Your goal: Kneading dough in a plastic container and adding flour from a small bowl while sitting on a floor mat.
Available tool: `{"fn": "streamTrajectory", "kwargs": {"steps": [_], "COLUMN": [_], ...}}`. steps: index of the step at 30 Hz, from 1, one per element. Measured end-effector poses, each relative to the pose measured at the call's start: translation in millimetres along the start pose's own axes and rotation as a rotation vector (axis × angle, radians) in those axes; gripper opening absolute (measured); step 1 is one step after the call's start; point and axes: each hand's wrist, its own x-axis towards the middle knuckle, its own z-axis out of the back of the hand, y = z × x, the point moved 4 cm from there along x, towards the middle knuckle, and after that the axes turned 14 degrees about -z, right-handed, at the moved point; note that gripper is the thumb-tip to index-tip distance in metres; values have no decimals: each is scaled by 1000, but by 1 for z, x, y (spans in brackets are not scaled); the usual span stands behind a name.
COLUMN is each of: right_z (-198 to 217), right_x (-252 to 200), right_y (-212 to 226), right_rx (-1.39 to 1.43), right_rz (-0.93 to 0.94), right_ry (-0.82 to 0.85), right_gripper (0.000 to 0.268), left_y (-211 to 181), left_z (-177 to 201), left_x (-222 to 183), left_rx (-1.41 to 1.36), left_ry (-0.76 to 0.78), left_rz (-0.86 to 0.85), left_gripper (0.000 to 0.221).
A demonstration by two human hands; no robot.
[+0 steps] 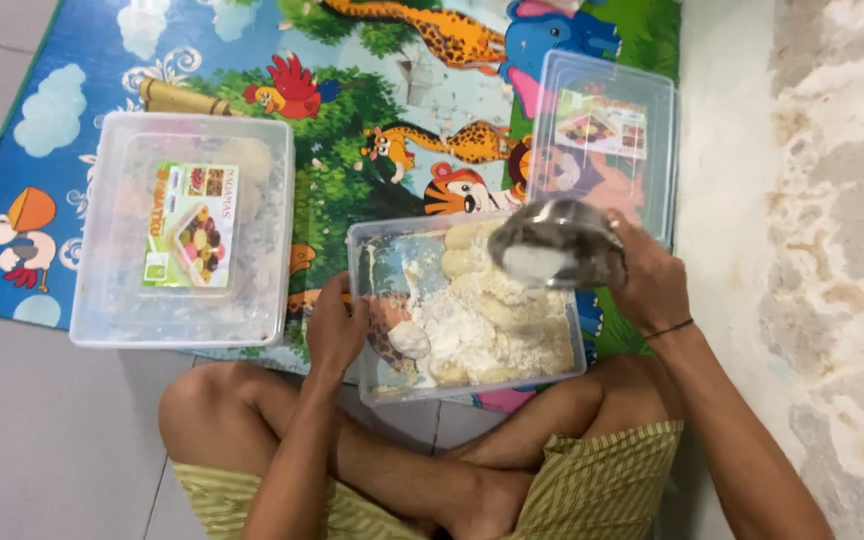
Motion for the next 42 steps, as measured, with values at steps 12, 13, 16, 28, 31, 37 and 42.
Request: {"fn": "streamTrajectory", "kwargs": {"steps": [12,13,16,28,31,37,42], "right_z": [9,3,13,12,19,-92,-194], "right_x": [7,7,15,24,30,46,97], "right_y": [9,6,3,7,40,45,50], "right_rx": [83,34,-93,276,645,953,830], "right_rz": [29,40,30,-407,-857,-1039,-928], "right_ry": [26,28,-12,216,503,554,639], "right_gripper": [42,43,41,38,69,39,58], "left_y": [2,4,2,2,0,2,-1], "left_z": [-1,-1,-1,0,0,-2,1], "left_x": [3,2,0,5,2,1,0], "left_rx": [8,11,11,-18,-21,-23,-15], "left_ry": [3,6,5,6,-3,0,-4], "left_rz": [45,52,60,67,68,84,80], "left_gripper": [43,43,43,44,44,43,41]}}
